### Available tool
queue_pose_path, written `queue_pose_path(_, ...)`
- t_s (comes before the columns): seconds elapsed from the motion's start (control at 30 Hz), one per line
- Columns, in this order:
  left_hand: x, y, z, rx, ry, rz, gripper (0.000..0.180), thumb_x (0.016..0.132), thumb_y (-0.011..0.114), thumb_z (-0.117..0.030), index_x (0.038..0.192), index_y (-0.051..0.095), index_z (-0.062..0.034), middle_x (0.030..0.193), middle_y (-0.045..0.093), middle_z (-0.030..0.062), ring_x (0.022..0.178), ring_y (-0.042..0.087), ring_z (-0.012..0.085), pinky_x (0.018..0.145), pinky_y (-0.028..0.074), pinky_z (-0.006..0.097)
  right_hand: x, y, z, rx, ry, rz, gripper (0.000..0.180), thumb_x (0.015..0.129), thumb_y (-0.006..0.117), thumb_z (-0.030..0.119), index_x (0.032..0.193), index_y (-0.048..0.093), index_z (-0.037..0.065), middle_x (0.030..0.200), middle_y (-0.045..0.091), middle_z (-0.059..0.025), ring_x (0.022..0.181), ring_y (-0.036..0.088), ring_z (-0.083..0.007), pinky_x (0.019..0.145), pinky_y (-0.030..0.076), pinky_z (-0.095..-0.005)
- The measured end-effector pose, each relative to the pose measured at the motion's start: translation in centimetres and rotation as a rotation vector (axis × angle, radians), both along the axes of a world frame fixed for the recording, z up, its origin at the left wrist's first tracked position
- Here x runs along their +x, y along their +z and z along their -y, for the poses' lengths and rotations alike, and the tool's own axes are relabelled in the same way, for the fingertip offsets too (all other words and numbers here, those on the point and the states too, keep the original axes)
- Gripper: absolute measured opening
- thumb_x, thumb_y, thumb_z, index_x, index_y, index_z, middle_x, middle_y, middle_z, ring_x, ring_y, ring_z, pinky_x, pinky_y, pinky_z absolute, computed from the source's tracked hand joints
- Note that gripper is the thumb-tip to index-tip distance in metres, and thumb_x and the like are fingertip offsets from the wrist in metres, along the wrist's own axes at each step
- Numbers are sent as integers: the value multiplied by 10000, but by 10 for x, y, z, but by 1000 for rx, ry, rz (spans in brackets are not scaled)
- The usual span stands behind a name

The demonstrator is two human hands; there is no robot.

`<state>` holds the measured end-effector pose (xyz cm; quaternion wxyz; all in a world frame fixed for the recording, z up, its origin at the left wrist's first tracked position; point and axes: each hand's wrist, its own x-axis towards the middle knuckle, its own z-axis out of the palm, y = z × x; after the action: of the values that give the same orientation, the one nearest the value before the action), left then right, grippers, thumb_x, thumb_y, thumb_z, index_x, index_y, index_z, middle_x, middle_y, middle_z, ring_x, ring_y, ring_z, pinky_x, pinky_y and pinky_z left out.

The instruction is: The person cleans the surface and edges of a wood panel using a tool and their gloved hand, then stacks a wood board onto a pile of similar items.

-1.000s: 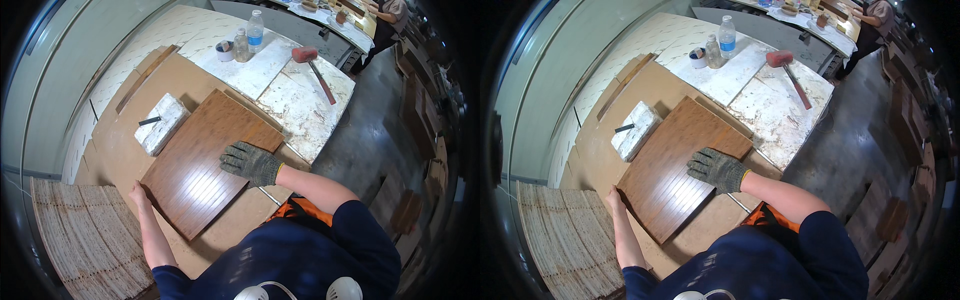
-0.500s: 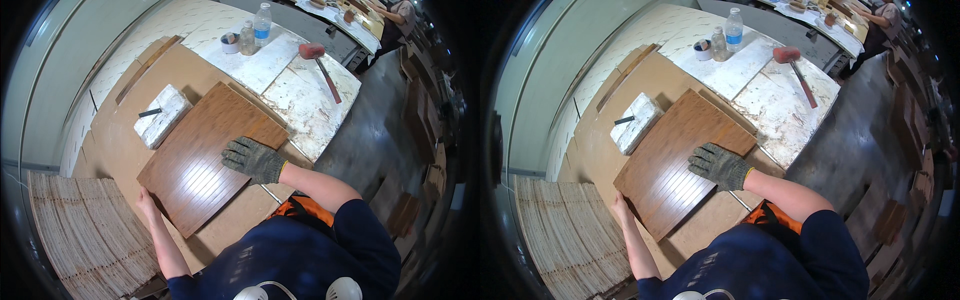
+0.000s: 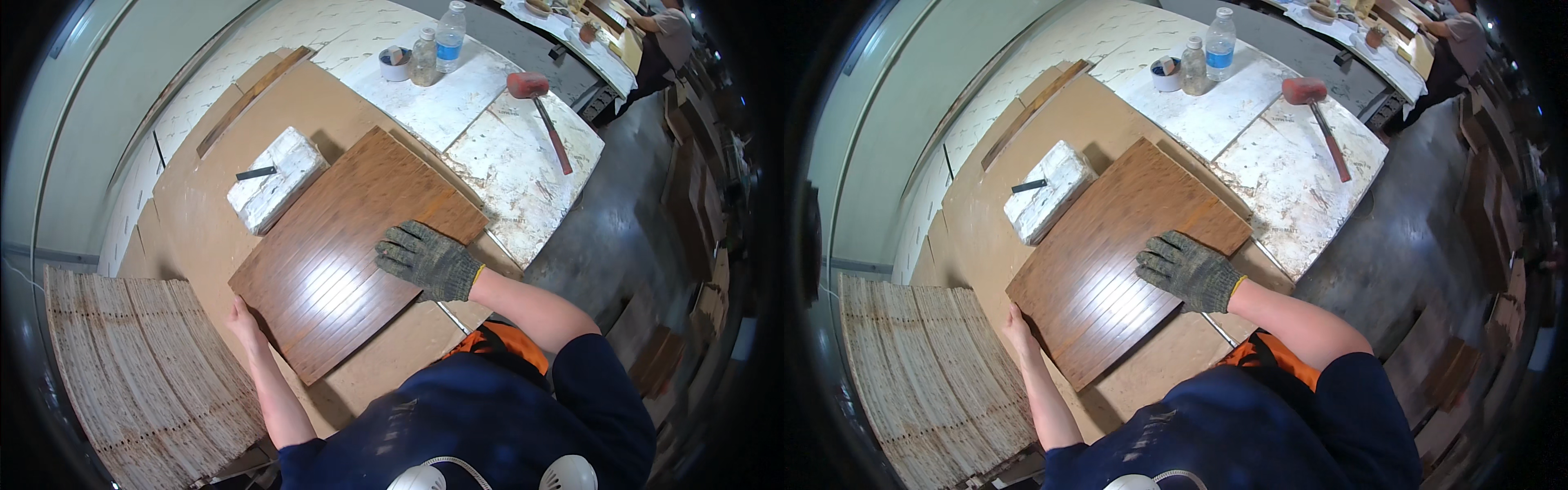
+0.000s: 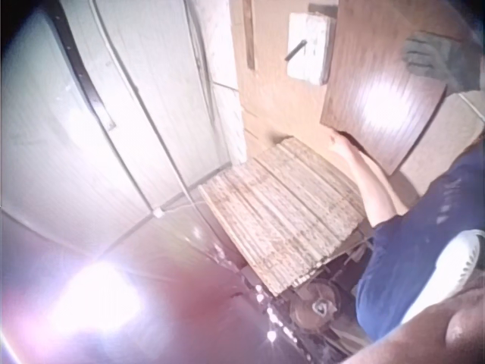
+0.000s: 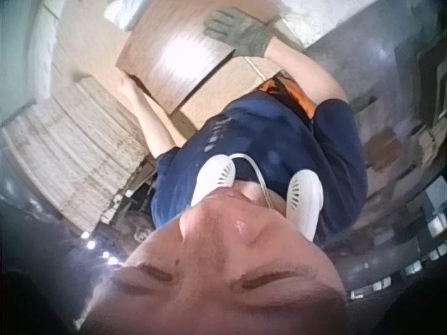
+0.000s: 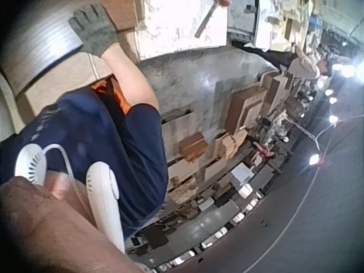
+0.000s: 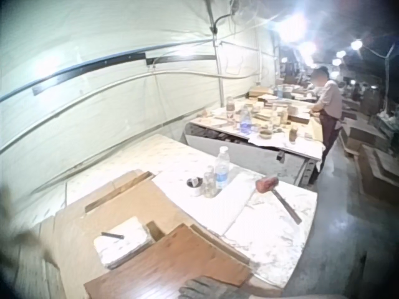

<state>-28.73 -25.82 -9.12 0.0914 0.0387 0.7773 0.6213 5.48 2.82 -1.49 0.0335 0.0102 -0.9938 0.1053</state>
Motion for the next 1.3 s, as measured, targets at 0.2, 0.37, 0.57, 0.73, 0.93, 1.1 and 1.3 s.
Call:
queue_pose_path(0.2,1,31,-15,-193,43,100,327,971,581,-262,1007,684,46,866,654,39,799,555,119,721,467,292,-1,-2,3,66,-43,-115,805,695,735,395,1399,462,117,1432,464,-112,1354,393,-302,1164,244,-479)
queue_pose_path(0.37,-38,25,-39,-357,258,-24,371,902,662,-285,1001,700,71,858,684,98,795,587,152,737,491,350,-8,17,8,63,13,46,879,659,775,463,1396,454,105,1452,424,-119,1377,334,-330,1174,208,-492)
queue_pose_path(0.57,1,24,-22,-276,249,-60,368,930,632,-252,1037,684,97,859,691,109,793,583,146,750,486,342,-8,6,5,77,22,28,909,652,765,500,1400,445,94,1450,422,-128,1380,328,-337,1176,200,-499)
queue_pose_path(0.73,70,33,6,-284,164,-50,350,940,609,-238,983,686,101,770,678,84,727,544,115,690,478,325,-4,8,3,88,13,35,924,676,733,542,1417,419,89,1463,405,-134,1399,299,-336,1186,178,-500)
queue_pose_path(0.93,159,49,40,-420,176,6,318,957,572,-223,914,674,76,637,583,28,649,464,81,590,439,307,-8,14,7,128,7,110,951,676,738,546,1435,393,89,1488,373,-139,1414,273,-330,1194,164,-490)
queue_pose_path(1.1,215,52,54,-275,302,105,310,961,583,-219,1052,691,57,675,625,16,655,501,65,593,448,271,-6,6,7,125,10,72,997,645,768,531,1439,378,71,1501,355,-145,1422,261,-339,1193,162,-500)
queue_pose_path(1.3,234,61,54,-35,340,203,280,961,611,-222,1083,708,11,599,501,-59,472,370,15,417,281,220,-6,0,7,128,8,43,1088,577,810,528,1438,363,36,1502,345,-177,1425,249,-373,1191,156,-518)
